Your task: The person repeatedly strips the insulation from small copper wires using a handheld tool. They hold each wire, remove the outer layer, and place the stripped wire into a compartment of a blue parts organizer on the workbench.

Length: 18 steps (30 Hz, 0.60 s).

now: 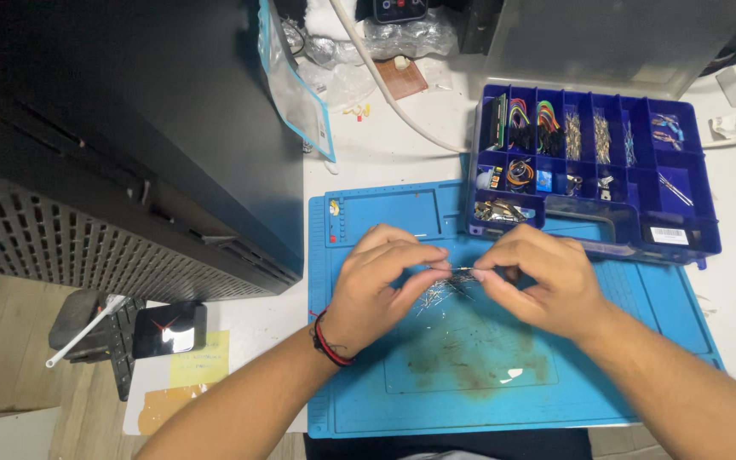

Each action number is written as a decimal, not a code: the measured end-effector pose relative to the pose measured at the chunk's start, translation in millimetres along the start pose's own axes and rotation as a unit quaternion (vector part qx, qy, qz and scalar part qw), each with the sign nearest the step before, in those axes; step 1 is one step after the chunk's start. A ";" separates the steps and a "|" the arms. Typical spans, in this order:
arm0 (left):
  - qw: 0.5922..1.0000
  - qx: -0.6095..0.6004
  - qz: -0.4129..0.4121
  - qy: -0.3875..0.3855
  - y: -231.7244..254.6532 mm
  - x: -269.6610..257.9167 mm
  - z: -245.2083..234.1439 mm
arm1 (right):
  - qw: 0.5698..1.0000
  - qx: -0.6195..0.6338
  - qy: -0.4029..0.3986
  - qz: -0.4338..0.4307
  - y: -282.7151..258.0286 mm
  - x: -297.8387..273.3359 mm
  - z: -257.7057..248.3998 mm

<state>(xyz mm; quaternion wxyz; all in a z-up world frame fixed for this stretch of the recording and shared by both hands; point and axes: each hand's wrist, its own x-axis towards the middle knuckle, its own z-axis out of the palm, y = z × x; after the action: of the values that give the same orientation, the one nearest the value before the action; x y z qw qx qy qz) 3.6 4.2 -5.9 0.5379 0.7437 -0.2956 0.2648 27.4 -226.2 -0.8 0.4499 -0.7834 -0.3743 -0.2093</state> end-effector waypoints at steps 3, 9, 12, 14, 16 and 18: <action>0.999 -0.015 -0.003 0.046 -1.5 3.6 -1.7 | 0.999 -0.030 0.030 -0.014 -5.6 7.0 -2.3; 0.996 0.051 -0.018 0.068 1.2 4.9 -7.1 | 0.975 -0.178 0.101 -0.084 14.2 10.7 -43.6; 0.996 0.066 -0.025 0.061 2.9 5.3 -6.2 | 0.953 -0.252 0.154 -0.064 27.3 15.3 -67.8; 0.996 0.067 -0.020 0.059 5.4 7.0 -7.2 | 0.945 -0.273 0.178 -0.031 38.3 14.3 -79.4; 0.996 0.070 -0.016 0.056 7.0 8.2 -7.3 | 0.935 -0.292 0.202 0.003 51.2 12.1 -88.5; 0.995 0.079 -0.019 0.055 7.8 8.8 -8.2 | 0.911 -0.355 0.205 0.043 66.5 10.5 -93.2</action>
<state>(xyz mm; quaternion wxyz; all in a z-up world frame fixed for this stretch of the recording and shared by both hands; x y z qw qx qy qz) 3.4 8.7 7.7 0.4976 0.7737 -0.2299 0.3176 86.4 -323.2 17.0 0.2175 -0.8470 -0.1408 -0.4643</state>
